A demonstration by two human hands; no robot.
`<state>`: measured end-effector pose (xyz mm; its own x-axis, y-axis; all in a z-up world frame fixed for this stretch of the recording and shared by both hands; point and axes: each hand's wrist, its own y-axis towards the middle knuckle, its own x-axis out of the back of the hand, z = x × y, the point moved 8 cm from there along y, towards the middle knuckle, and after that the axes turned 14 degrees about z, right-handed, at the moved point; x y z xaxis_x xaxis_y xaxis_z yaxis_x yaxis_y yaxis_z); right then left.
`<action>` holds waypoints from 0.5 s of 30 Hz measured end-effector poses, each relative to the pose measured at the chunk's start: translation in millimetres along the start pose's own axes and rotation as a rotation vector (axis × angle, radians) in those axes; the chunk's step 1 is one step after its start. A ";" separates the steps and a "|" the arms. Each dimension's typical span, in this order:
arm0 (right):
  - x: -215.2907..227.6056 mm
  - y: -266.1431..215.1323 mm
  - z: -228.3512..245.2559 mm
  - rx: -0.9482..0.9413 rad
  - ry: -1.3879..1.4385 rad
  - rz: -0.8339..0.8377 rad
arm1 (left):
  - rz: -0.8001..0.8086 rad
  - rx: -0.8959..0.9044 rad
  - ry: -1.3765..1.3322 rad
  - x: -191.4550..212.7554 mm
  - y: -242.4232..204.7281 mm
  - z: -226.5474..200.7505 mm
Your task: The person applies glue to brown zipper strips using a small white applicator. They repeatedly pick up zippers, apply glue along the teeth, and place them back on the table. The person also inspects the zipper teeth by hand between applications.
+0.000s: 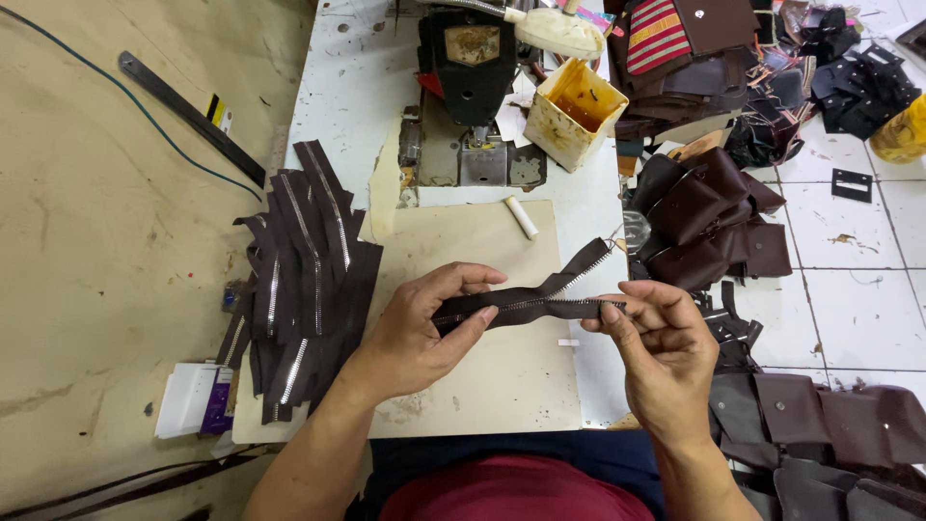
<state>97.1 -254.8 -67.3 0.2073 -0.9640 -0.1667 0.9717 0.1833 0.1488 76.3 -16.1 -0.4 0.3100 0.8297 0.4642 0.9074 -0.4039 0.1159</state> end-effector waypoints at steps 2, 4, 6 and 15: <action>1.0 -0.9 -1.7 0.002 0.008 -0.004 | -0.001 0.006 -0.011 -1.0 -0.4 2.2; 1.5 -1.6 -2.9 0.003 0.016 -0.007 | -0.003 0.012 -0.022 -1.8 -0.8 4.2; 2.0 -2.6 -3.0 0.006 -0.008 -0.018 | -0.009 0.007 -0.018 -1.9 -1.3 4.9; 0.1 -5.9 1.3 0.011 -0.034 -0.020 | -0.018 -0.027 -0.011 -1.5 -4.2 1.1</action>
<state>91.2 -256.2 -66.9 0.1841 -0.9733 -0.1368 0.9743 0.1623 0.1563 72.4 -15.2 -2.5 0.2971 0.8409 0.4524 0.9049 -0.3992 0.1477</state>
